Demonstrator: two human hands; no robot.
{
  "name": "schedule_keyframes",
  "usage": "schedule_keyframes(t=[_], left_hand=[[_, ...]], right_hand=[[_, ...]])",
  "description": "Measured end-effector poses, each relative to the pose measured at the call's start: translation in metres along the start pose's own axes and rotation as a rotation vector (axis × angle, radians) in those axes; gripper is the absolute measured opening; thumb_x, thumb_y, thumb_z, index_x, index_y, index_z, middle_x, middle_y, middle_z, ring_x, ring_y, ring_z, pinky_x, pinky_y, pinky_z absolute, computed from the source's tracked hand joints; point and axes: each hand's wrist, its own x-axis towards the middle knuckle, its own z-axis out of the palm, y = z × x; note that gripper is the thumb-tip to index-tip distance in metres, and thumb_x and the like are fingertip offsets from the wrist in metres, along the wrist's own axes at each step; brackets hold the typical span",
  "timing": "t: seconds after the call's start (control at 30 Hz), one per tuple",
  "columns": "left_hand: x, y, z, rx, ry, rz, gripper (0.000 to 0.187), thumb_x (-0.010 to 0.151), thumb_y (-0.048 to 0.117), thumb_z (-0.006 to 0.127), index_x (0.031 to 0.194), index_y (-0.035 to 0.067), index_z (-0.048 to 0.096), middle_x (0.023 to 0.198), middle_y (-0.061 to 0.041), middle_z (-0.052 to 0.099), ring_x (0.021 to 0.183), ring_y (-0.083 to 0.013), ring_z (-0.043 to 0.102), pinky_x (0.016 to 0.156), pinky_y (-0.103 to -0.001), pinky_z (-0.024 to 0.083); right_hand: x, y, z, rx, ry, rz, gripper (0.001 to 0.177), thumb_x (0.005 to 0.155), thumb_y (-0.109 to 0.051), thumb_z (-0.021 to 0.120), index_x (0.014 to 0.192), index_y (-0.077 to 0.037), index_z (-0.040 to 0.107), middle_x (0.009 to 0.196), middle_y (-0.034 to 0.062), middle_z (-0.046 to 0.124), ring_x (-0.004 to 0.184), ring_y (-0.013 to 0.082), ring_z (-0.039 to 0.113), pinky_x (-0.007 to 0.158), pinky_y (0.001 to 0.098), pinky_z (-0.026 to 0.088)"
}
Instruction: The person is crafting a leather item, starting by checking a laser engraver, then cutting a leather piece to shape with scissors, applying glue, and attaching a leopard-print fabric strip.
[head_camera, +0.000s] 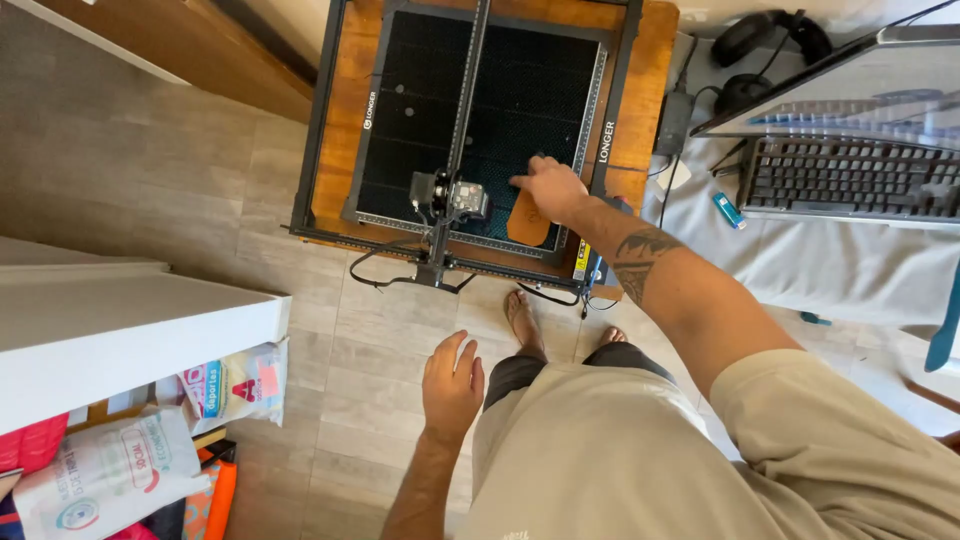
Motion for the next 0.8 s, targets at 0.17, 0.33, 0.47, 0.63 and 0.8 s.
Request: schedule_keyframes(t=[0.17,0.33,0.47,0.63,0.8], left_hand=[[-0.021,0.023,0.001,-0.032,-0.035,-0.091,0.025,0.091,0.008,0.068,0.116,0.004,0.068,0.125,-0.014,0.064,0.115,-0.0300,0.066,0.086,-0.039,0.056],[-0.027,0.028,0.008,-0.030,-0.065,-0.126,0.025,0.091,0.008,0.069,0.115,0.004,0.069,0.125,-0.014,0.064,0.116,-0.0292,0.066,0.086,-0.039,0.056],[-0.003,0.040,0.004,-0.365,-0.065,-0.354,0.037,0.089,0.014,0.075,0.124,0.005,0.067,0.126,-0.010,0.064,0.116,-0.0260,0.066,0.090,-0.034,0.058],[0.074,0.076,-0.003,-1.198,-0.038,-0.600,0.108,0.088,0.025,0.083,0.161,-0.003,0.008,0.168,-0.026,0.023,0.153,-0.0411,0.027,0.118,-0.051,0.039],[0.083,0.141,0.016,-1.671,0.342,-0.760,0.052,0.091,-0.005,0.072,0.141,-0.003,0.059,0.099,-0.017,0.077,0.096,-0.0232,0.076,0.084,-0.035,0.065]], right_hand=[[0.022,0.028,0.048,-0.153,0.086,-0.106,0.016,0.096,-0.016,0.064,0.102,-0.026,0.076,0.112,0.0022,0.058,0.109,0.0239,0.060,0.085,0.0359,0.053],[0.026,0.049,0.040,-0.047,0.019,-0.146,0.009,0.089,-0.016,0.070,0.084,-0.022,0.074,0.109,0.0032,0.058,0.108,0.0267,0.058,0.085,0.0385,0.052],[-0.038,0.032,-0.035,0.912,-0.136,-0.016,0.040,0.083,-0.002,0.076,0.119,-0.013,0.061,0.106,0.0191,0.073,0.094,0.0356,0.072,0.083,0.0458,0.057],[-0.137,0.009,-0.075,1.716,-0.106,-0.175,0.070,0.082,0.017,0.070,0.144,-0.003,0.044,0.093,0.0234,0.074,0.072,0.0250,0.074,0.065,0.0357,0.063],[-0.211,0.013,-0.079,1.846,-0.002,-0.242,0.064,0.084,0.016,0.070,0.141,0.003,0.046,0.094,0.0279,0.074,0.063,0.0276,0.075,0.048,0.0372,0.066]])
